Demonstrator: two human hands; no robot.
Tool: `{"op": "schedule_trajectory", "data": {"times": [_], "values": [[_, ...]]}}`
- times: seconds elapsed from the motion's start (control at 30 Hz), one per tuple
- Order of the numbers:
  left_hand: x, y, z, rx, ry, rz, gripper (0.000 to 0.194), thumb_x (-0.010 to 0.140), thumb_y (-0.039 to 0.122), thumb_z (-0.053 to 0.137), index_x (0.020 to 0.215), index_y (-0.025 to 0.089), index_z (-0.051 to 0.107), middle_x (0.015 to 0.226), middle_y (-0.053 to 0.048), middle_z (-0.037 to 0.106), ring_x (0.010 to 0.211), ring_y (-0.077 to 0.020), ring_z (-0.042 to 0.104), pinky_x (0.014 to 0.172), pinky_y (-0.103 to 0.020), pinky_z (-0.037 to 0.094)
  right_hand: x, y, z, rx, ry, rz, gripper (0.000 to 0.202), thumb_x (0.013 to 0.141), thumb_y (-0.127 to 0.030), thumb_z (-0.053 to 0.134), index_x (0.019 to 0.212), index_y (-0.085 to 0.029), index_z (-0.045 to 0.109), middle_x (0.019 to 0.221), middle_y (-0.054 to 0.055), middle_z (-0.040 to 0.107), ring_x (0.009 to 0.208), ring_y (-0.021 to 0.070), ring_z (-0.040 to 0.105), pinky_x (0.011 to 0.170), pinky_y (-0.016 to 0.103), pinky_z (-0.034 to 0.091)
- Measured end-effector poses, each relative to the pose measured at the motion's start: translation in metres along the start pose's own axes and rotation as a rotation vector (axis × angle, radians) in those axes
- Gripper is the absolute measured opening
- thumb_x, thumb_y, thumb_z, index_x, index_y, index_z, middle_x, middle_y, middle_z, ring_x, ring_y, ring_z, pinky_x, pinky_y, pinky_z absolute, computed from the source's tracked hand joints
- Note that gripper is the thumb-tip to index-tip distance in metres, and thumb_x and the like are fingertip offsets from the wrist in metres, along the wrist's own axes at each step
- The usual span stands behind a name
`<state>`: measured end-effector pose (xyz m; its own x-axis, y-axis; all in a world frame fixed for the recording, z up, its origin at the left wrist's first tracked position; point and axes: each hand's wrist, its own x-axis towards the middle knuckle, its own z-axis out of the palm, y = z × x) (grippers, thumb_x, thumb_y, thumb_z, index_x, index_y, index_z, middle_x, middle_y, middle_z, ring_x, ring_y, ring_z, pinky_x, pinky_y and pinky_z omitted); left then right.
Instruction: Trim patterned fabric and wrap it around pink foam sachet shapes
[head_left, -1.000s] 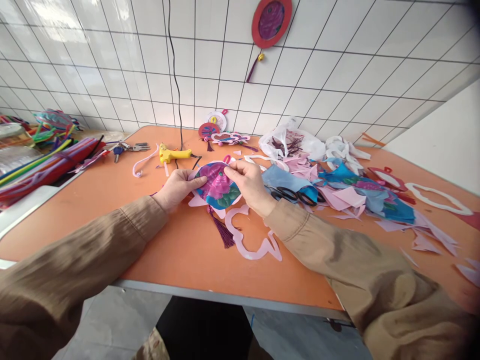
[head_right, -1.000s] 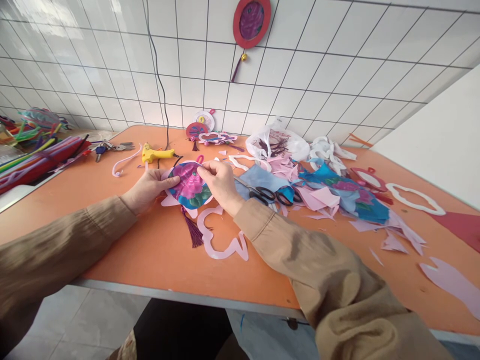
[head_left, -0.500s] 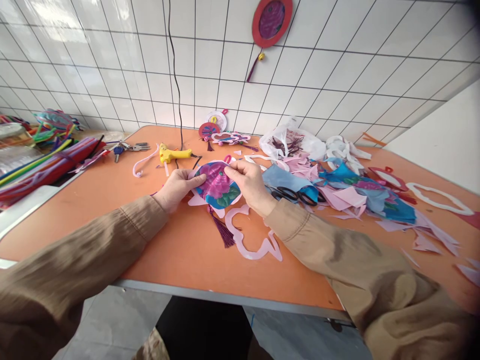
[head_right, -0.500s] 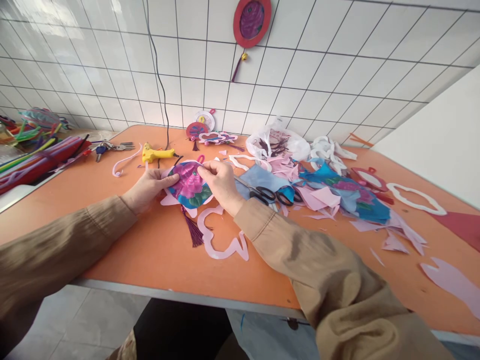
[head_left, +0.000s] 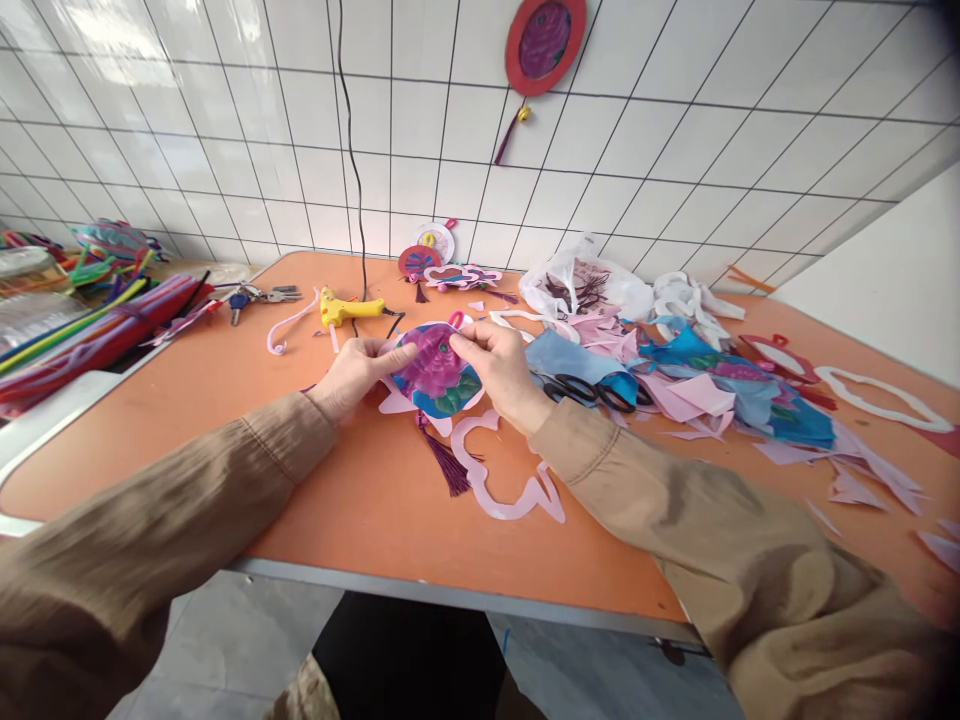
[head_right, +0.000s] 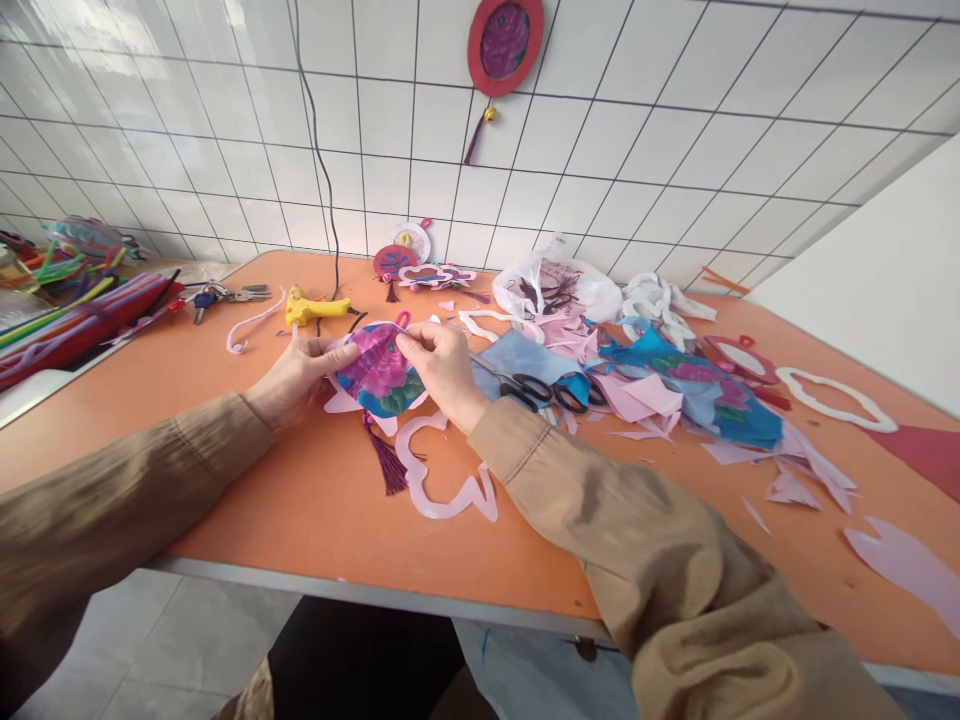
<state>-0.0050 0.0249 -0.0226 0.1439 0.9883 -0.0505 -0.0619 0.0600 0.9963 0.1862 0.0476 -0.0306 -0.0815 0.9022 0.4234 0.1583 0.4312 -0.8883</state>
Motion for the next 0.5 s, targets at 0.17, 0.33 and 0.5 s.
{"op": "schedule_trajectory", "data": {"times": [0.17, 0.33, 0.5], "values": [[-0.0014, 0.0002, 0.0013, -0.013, -0.011, 0.027, 0.039, 0.052, 0.041, 0.092, 0.059, 0.014, 0.064, 0.052, -0.002, 0.062, 0.046, -0.0118, 0.055, 0.043, -0.023, 0.042, -0.0006, -0.0009, 0.0003, -0.002, -0.018, 0.005, 0.028, 0.075, -0.037, 0.062, 0.055, -0.02, 0.051, 0.055, -0.003, 0.045, 0.056, 0.0117, 0.041, 0.057, 0.029, 0.032], [-0.0008, 0.0008, 0.0, -0.036, 0.008, 0.021, 0.042, 0.05, 0.041, 0.093, 0.059, 0.013, 0.063, 0.054, -0.002, 0.063, 0.046, -0.0114, 0.057, 0.042, -0.022, 0.041, -0.0011, -0.0023, -0.0009, -0.003, -0.036, 0.006, 0.033, 0.076, -0.037, 0.061, 0.053, -0.021, 0.045, 0.055, -0.004, 0.04, 0.058, 0.0115, 0.036, 0.058, 0.029, 0.028], [-0.0001, -0.0008, -0.0008, -0.04, 0.005, 0.022, 0.043, 0.053, 0.044, 0.091, 0.056, 0.014, 0.06, 0.051, -0.002, 0.061, 0.043, -0.0099, 0.054, 0.04, -0.021, 0.039, 0.0, 0.0, -0.0011, -0.025, -0.034, -0.012, 0.034, 0.076, -0.037, 0.06, 0.052, -0.021, 0.041, 0.054, -0.004, 0.036, 0.057, 0.011, 0.034, 0.058, 0.029, 0.026]]}}
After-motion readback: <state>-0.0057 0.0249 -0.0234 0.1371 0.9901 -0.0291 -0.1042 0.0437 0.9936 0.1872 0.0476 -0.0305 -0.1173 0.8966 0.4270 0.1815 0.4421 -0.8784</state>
